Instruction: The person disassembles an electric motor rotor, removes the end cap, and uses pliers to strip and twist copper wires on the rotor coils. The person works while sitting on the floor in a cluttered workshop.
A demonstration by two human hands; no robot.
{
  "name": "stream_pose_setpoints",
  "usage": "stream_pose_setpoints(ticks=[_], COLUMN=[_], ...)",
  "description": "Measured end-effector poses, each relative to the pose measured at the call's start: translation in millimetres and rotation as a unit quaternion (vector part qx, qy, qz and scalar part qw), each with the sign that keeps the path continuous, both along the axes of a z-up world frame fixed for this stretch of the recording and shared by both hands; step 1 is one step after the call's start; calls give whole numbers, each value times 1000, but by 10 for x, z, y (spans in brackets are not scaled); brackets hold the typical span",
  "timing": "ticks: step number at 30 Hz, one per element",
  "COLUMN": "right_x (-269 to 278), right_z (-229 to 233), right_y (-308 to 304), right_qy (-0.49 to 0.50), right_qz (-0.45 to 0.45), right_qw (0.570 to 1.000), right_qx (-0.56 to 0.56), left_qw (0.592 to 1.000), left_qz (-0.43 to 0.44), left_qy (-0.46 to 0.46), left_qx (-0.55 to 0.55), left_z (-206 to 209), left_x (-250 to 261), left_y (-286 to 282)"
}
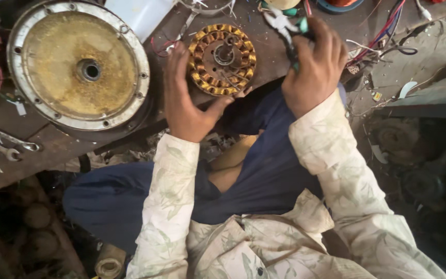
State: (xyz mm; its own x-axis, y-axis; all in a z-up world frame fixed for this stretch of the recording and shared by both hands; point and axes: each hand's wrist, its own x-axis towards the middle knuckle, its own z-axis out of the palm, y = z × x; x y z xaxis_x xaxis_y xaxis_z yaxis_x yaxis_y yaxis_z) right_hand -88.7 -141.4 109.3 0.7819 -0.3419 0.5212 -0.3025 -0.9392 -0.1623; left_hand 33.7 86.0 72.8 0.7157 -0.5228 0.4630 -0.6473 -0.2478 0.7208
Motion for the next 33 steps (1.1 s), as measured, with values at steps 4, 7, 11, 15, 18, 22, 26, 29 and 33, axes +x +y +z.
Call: stream_pose_setpoints(ticks=[4, 7, 11, 15, 18, 22, 26, 29, 33], right_x=[-101, -92, -84, -158, -297, -344, -327, -285, -150], right_z=[-9, -15, 2, 19, 71, 16, -60, -47, -65], right_y=[5, -16, -8, -21, 9, 84, -48, -69, -106], right_qy=[-33, -43, -53, -63, -79, -101, -86, -69, -23], right_qz=[27, 40, 52, 54, 42, 47, 52, 51, 56], right_qw=[998, 997, 995, 992, 990, 983, 987, 987, 990], right_qx=[36, 54, 71, 92, 113, 144, 126, 136, 127], left_qw=[998, 994, 982, 987, 998, 997, 992, 989, 992], left_qz=[29, 45, 55, 29, -16, -82, -120, -130, -104], left_qy=[-30, -98, -183, -155, -67, -11, 43, 73, 64], left_qx=[-47, -34, -9, 14, 4, -11, -17, -10, 0], left_z=[65, 239, 417, 471, 604, 708, 695, 733, 715], left_x=[-30, -50, 2, 45, 97, 239, 313, 293, 245], left_y=[-45, -66, -221, -340, -362, -376, -414, -419, -371])
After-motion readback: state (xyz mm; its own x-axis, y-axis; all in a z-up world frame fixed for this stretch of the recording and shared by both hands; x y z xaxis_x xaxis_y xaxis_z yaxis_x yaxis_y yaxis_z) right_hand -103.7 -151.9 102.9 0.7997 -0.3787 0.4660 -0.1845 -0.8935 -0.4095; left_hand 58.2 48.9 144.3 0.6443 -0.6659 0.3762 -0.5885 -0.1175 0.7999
